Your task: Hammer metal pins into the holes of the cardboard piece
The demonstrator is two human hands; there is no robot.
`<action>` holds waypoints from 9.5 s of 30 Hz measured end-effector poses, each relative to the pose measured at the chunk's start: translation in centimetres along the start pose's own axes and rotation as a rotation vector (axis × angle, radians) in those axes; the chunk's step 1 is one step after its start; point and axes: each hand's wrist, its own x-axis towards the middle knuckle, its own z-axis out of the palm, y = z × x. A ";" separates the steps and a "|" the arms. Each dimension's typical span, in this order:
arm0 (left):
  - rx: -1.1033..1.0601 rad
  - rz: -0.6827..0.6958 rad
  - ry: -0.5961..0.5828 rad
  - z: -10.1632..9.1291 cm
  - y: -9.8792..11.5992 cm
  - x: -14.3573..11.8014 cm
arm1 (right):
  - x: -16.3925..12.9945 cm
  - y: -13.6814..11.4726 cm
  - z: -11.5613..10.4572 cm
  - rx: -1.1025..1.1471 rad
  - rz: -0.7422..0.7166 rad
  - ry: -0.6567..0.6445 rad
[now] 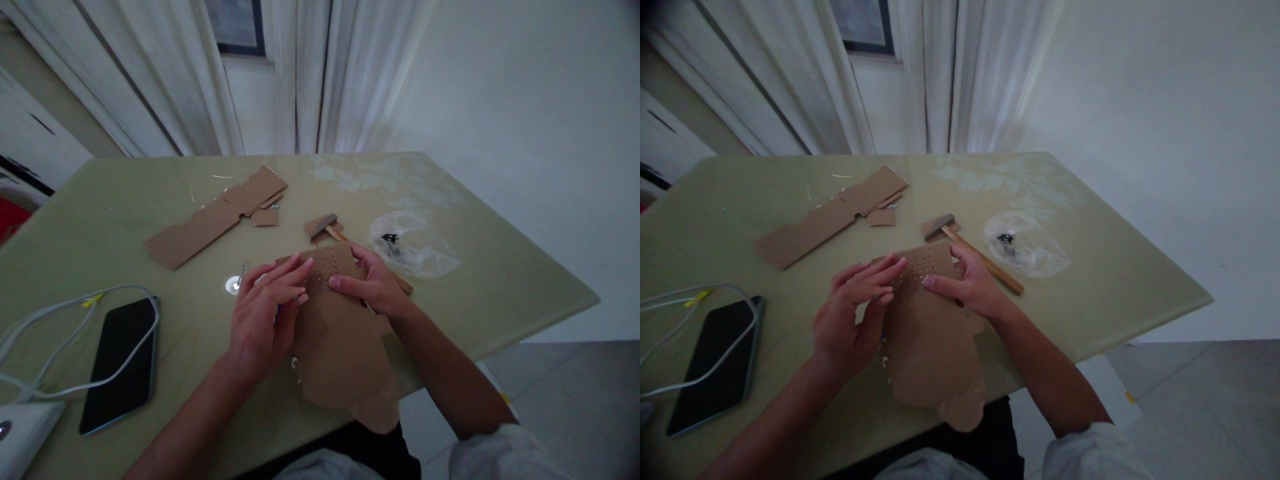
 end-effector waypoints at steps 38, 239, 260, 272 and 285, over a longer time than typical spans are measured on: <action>0.746 -0.822 -0.580 -2.8 -8.3 0.1 | 0.1 -0.1 -0.1 0.114 -0.013 0.108; 0.064 -0.202 0.222 -0.7 -0.7 0.3 | -0.6 -0.4 0.6 -0.024 -0.074 0.053; -0.075 0.076 -0.010 -0.7 1.7 0.2 | -0.4 0.3 1.2 -0.080 -0.101 -0.007; 0.376 -0.741 -0.086 -4.3 -6.1 2.0 | -0.2 0.6 0.6 0.038 -0.035 0.128; 0.760 -0.877 -0.620 -4.7 -9.2 0.5 | 0.2 0.7 0.3 0.017 -0.052 0.169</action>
